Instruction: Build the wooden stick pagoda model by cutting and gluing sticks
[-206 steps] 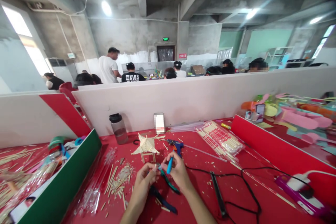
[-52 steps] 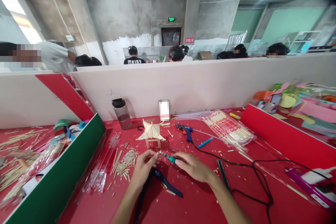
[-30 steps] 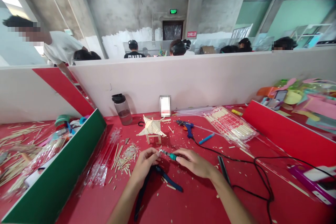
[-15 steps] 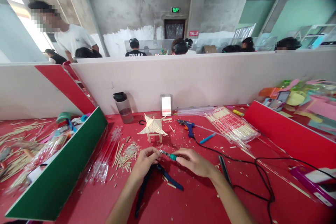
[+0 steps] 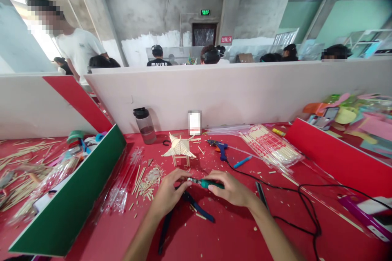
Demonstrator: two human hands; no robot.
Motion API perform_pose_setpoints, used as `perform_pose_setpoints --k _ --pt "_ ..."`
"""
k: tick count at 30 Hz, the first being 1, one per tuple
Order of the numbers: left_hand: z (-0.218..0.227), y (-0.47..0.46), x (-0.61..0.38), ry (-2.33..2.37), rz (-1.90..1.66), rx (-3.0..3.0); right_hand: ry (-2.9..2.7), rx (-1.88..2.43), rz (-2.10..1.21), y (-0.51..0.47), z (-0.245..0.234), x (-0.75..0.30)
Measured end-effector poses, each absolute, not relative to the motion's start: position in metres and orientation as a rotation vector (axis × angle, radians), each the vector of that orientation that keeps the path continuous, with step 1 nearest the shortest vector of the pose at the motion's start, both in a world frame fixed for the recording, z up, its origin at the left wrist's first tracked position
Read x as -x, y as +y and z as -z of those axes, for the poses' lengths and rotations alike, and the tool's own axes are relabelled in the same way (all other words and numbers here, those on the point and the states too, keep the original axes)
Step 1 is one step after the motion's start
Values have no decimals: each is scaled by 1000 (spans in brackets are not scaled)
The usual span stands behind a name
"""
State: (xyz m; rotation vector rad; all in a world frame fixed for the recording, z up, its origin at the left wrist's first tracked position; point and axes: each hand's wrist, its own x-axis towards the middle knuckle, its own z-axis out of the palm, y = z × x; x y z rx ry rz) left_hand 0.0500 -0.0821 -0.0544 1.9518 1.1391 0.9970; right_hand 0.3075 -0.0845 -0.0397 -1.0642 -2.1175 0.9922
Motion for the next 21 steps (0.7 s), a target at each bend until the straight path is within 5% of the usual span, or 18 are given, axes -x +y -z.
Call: perform_pose_setpoints --k 21 --pt "39 -63 -46 869 -1180 -2228 -2331 1135 -692 -80 18 -319"
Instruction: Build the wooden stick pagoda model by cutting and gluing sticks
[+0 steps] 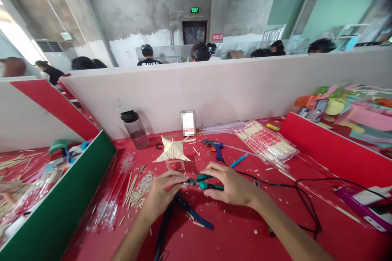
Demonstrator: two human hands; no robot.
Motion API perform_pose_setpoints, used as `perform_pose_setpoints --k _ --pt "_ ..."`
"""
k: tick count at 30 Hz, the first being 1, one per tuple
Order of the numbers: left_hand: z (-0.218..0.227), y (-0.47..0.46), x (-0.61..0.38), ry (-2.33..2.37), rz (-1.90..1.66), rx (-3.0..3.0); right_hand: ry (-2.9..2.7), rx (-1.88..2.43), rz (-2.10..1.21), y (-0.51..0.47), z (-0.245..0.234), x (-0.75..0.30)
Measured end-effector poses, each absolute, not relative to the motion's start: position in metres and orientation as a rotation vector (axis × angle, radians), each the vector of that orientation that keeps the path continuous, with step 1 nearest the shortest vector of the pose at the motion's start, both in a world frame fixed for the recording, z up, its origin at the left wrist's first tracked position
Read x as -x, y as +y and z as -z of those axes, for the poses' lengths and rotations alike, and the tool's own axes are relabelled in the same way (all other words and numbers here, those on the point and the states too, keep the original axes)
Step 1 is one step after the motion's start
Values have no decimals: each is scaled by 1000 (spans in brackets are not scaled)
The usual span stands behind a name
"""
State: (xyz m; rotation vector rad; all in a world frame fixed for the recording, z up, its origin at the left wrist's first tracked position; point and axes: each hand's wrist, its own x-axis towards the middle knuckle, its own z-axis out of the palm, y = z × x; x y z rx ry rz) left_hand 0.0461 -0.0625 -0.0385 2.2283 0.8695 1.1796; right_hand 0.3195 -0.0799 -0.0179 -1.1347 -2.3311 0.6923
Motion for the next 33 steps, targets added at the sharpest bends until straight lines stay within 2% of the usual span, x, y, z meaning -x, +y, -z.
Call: perform_pose_setpoints --k 8,22,33 --pt "28 -49 -46 788 -1202 -2315 -2298 1156 -664 -80 24 -315" --pt "35 -34 -51 764 -1110 -2319 -2234 1208 -746 -74 29 -317" --pt "38 -33 -45 848 -804 -2452 -2368 1295 -651 -81 36 -310"
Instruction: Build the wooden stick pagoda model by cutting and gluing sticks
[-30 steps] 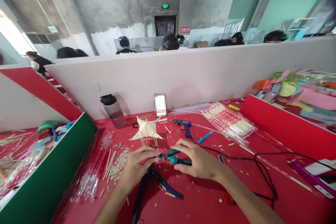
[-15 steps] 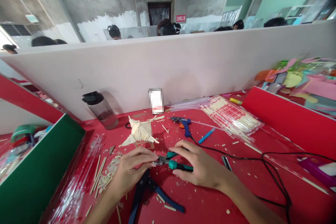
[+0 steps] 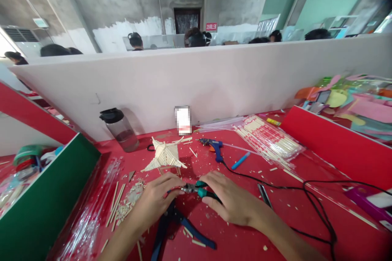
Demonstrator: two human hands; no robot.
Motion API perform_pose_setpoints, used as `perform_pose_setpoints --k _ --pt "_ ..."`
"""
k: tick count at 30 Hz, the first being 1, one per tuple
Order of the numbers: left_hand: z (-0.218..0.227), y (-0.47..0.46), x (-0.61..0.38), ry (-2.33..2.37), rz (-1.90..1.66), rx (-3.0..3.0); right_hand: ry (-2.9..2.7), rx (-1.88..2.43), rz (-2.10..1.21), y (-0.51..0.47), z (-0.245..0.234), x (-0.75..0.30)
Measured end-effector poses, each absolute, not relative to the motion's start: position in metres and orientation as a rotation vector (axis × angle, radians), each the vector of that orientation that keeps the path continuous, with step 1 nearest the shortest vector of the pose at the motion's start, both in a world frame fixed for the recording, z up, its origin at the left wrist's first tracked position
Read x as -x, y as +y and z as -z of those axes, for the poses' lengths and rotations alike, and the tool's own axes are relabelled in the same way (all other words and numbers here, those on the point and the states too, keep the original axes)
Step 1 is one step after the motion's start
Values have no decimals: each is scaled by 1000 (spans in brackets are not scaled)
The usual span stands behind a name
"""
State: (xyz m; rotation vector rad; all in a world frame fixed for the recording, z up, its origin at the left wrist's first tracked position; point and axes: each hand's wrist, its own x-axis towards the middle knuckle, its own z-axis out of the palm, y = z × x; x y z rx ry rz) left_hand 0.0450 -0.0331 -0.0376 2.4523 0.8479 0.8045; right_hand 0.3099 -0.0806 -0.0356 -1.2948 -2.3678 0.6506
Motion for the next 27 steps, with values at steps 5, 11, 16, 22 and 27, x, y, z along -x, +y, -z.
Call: perform_pose_setpoints --k 5,11,16,22,27 --pt "29 -35 -40 931 -514 -2506 -2450 1334 -486 -74 43 -304" --pt "28 -37 -43 1121 -491 -2425 -2594 1258 -11 -62 60 -297" --pt "40 -36 -48 1286 -420 -2430 -2647 1215 206 -54 64 -291" --pt "45 -39 -54 1422 -261 -2562 -2733 1246 340 -47 57 -284" --pt "40 -42 -59 1539 -91 -2604 -2756 1315 298 -43 60 -275"
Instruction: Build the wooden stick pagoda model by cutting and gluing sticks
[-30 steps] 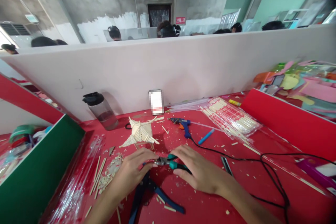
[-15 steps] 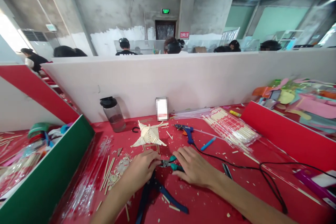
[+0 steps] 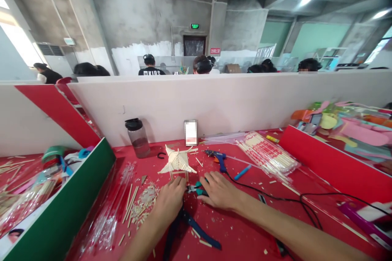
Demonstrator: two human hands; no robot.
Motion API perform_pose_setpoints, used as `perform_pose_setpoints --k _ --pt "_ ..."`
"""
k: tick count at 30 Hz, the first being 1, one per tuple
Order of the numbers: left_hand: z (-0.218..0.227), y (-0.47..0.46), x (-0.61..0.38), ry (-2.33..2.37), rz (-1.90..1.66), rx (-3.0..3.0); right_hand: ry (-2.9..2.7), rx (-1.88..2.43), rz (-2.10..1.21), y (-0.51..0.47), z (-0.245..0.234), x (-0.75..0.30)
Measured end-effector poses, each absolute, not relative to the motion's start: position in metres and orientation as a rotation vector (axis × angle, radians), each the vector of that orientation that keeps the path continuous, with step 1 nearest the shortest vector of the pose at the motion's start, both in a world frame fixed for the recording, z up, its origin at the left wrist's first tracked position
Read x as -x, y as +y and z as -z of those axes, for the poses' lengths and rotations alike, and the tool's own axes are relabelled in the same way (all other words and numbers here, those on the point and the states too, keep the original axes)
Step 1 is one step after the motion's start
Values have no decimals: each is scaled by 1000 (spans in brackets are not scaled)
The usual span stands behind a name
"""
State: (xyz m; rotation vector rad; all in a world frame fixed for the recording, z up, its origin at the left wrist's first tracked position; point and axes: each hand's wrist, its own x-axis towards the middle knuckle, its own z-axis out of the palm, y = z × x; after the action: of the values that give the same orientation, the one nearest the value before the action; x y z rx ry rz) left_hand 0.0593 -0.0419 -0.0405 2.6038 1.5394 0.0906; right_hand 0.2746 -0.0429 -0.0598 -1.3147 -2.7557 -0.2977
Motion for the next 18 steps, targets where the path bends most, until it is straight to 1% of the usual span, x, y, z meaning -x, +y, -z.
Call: perform_pose_setpoints --k 4,11,18 --pt "38 -42 -60 1643 -2 -2541 -2738 1373 237 -43 66 -268" --pt "40 -39 -58 1689 15 -2479 -2785 1395 195 -40 69 -261" --pt "48 -34 -53 1670 -19 -2468 -2806 1368 261 -36 73 -257"
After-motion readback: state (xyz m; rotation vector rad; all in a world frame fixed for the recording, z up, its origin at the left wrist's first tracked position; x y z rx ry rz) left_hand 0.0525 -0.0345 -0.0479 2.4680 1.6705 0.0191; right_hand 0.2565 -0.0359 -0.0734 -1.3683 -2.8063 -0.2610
